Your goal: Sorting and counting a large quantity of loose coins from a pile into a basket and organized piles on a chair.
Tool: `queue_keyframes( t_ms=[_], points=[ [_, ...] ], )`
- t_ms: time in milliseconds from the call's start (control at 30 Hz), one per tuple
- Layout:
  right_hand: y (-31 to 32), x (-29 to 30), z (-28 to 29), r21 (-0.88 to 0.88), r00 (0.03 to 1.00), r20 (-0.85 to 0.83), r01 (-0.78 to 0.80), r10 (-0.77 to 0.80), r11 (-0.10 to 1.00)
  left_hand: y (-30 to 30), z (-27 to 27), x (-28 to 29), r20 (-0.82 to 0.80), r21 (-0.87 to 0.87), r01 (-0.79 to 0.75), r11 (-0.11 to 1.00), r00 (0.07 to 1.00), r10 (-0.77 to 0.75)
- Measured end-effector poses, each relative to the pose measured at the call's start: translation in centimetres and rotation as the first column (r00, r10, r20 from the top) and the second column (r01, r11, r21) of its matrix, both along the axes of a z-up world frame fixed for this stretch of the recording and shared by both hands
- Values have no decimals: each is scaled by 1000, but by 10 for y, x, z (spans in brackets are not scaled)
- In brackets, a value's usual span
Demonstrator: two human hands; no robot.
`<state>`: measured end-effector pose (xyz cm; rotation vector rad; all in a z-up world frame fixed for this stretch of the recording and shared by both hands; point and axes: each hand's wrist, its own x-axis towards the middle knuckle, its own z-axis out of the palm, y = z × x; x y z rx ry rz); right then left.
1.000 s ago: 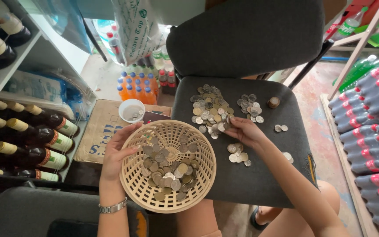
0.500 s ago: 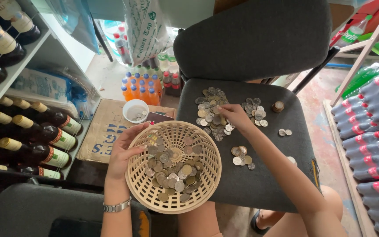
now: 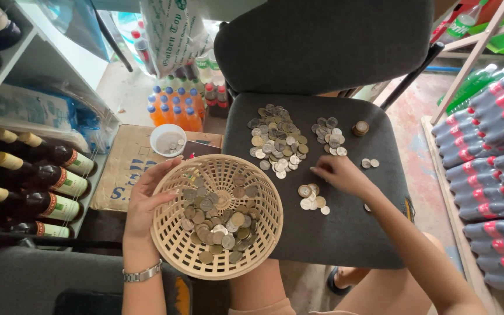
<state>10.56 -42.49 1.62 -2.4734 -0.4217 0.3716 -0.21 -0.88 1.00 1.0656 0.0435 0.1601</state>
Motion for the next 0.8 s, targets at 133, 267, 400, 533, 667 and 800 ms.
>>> queue_keyframes(
  t_ms=[133, 267, 400, 533, 667, 800],
  points=[
    [-11, -10, -24, 11, 998, 67, -7, 6, 1000, 4, -5, 2, 5, 9, 11, 1000, 1000, -11],
    [-2, -19, -32, -78, 995, 66, -67, 72, 995, 5, -5, 0, -14, 35, -8, 999, 1000, 8],
    [8, -18, -45, -169, 991, 39, -121, 129, 978, 5, -4, 1, -23, 21, -22, 1000, 999, 23],
    [9, -24, -44, -107, 992, -64, -113, 107, 988, 7, -6, 2, -28, 28, -23, 999, 999, 24],
    [5, -22, -42, 79, 976, -216, 22, -5, 997, 9, -8, 3, -13, 20, -9, 1000, 1000, 9],
    [-7, -8, -47, 253, 940, -327, 191, -102, 949, 9, -8, 2, -3, 34, -12, 999, 1000, 12]
  ],
)
